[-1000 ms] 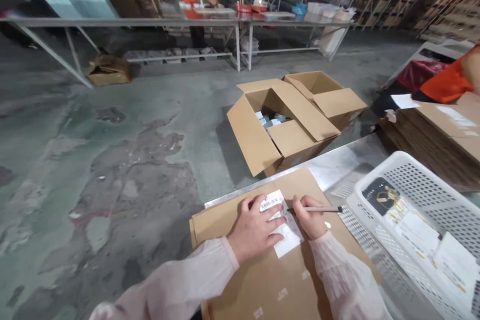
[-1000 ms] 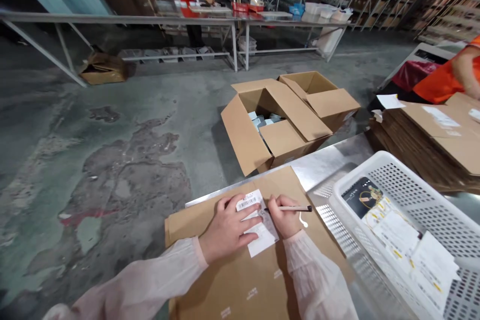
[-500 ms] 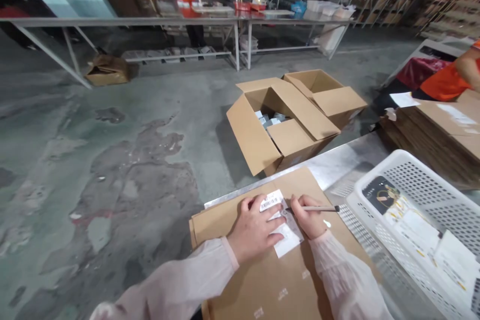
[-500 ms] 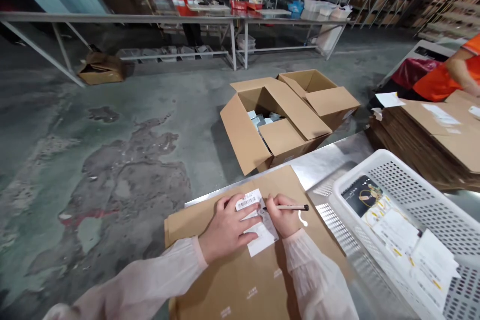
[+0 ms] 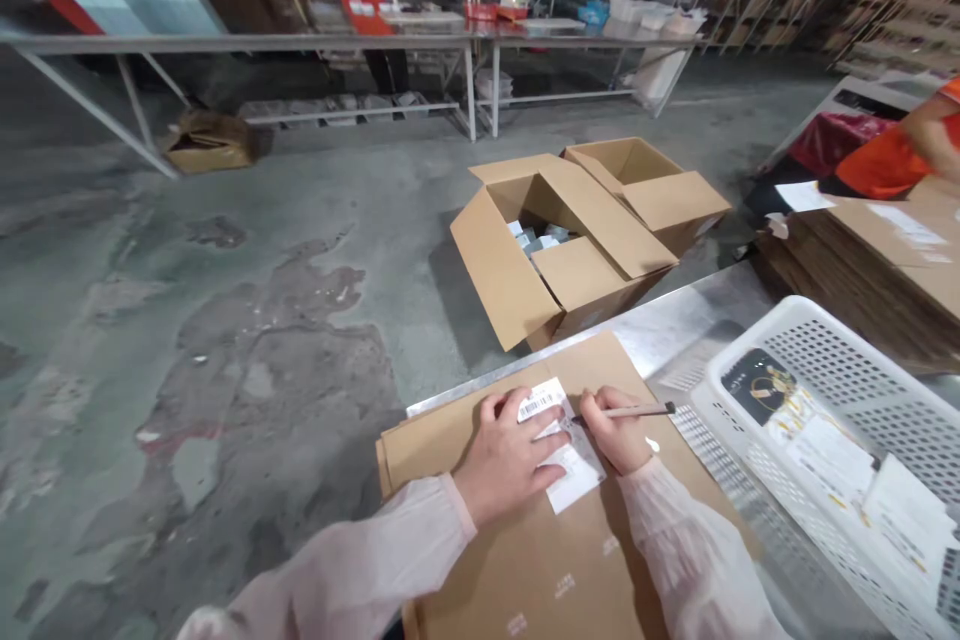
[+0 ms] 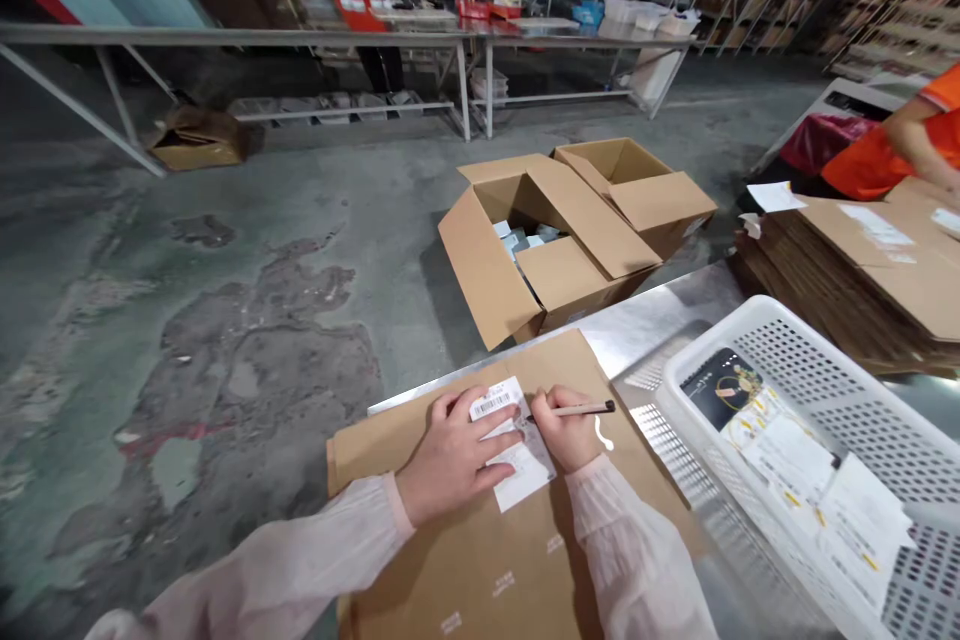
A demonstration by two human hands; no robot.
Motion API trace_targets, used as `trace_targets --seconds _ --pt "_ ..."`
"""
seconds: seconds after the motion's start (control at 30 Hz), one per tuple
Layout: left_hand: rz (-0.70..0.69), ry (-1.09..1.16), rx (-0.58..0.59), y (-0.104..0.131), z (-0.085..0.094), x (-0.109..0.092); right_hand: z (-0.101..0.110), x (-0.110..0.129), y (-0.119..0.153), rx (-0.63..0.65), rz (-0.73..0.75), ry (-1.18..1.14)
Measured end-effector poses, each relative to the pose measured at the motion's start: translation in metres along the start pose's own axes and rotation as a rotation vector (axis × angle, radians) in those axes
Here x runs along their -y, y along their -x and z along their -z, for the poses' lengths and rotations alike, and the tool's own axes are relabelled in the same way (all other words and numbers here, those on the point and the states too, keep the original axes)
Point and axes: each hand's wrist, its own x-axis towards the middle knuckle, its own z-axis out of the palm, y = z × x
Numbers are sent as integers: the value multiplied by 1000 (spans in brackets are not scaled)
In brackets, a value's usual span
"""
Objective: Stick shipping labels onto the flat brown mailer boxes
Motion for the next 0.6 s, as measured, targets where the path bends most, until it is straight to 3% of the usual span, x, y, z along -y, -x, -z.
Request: trace_targets --seconds 0.47,0.6 --pt "6 15 0 0 0 0 2 -3 0 19 48 31" --pt "-3 6 -10 0 -1 0 2 -1 0 12 2 18"
